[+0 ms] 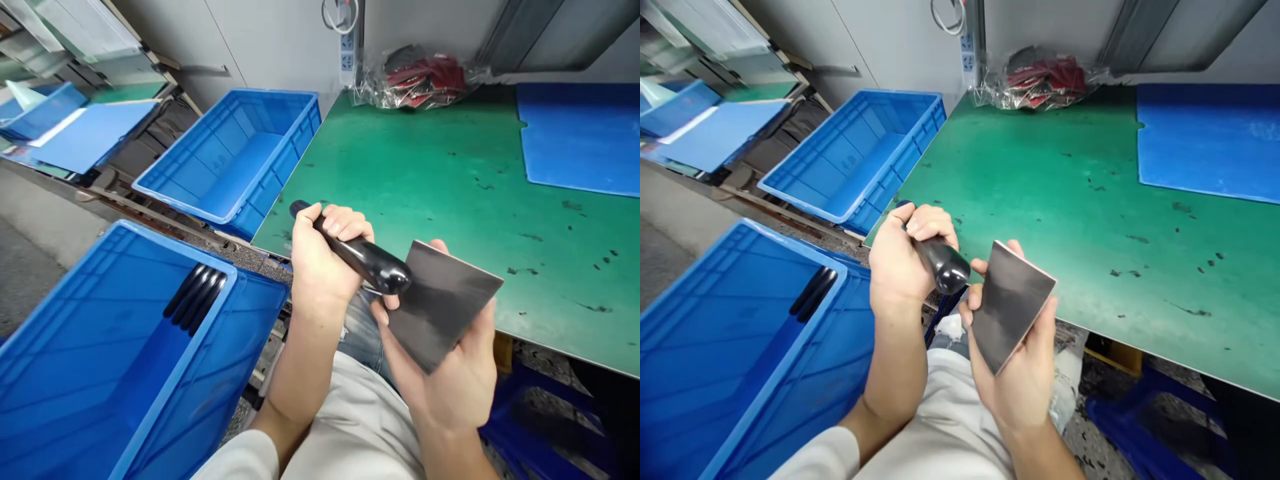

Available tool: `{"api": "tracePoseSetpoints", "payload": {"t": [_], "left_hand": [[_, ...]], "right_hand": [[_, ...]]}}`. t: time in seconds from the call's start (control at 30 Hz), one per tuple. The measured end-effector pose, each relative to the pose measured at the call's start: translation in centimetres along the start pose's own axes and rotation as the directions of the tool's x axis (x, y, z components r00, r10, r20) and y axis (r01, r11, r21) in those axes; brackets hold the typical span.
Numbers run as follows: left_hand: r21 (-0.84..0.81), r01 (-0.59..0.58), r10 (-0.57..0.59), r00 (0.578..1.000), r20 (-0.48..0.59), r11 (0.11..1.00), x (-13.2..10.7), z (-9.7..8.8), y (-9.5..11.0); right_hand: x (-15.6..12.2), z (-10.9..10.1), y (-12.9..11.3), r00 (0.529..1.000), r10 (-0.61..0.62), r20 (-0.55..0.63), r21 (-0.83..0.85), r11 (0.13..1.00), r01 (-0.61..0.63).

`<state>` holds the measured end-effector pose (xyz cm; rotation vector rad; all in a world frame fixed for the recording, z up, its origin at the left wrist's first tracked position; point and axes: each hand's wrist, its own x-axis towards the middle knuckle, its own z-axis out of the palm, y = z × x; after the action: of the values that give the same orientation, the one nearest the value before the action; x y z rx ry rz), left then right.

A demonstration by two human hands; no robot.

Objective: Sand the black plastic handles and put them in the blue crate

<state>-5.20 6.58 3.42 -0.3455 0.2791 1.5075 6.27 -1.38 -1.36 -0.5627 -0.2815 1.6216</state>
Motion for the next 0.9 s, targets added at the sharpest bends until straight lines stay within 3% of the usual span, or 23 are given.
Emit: {"api": "tracePoseSetpoints", "payload": {"t": [0.2, 0.3, 0.4, 0.53, 0.6, 0.7, 0.8, 0.9], "left_hand": [[0.051, -0.052, 0.051, 0.998, 0.020, 0.997, 0.0, 0.3, -0.1], [0.061, -0.078, 0.078, 0.997, 0.011, 0.995, -0.2, 0.3, -0.5], [0.137, -0.114, 0.115, 0.993, 0.003, 0.984, -0.2, 0.2, -0.7], [0.216, -0.186, 0.182, 0.983, 0.039, 0.959, -0.1, 0.0, -0.1], [0.229, -0.168, 0.161, 0.986, 0.049, 0.959, -0.3, 0.0, 0.1], [0.250, -0.094, 0.094, 0.996, 0.012, 0.964, -0.9, 0.2, 0.1], [0.262, -0.061, 0.065, 0.998, -0.006, 0.963, -1.5, 0.4, -0.1], [0.271, -0.075, 0.079, 0.997, -0.003, 0.960, -1.4, 0.4, 0.2]], "right_hand": [[-0.3, -0.5, 0.0, 0.998, -0.063, 0.004, -0.067, 0.996, 0.063], [-0.5, 0.1, 0.3, 0.975, -0.219, 0.034, -0.145, 0.964, 0.222], [0.3, 0.5, 0.2, 0.938, -0.326, 0.114, -0.338, 0.876, 0.346], [2.8, -0.2, -0.9, 0.905, -0.425, -0.029, -0.486, 0.797, 0.359], [3.6, -0.5, -1.5, 0.928, -0.373, -0.014, -0.420, 0.844, 0.334], [4.1, -0.4, -1.9, 0.973, -0.181, 0.142, -0.367, 0.903, 0.222], [4.2, -0.2, -1.9, 0.979, -0.202, 0.038, -0.344, 0.917, 0.203], [4.2, -0.2, -1.6, 0.974, 0.079, 0.212, -0.301, 0.954, -0.012]]}}
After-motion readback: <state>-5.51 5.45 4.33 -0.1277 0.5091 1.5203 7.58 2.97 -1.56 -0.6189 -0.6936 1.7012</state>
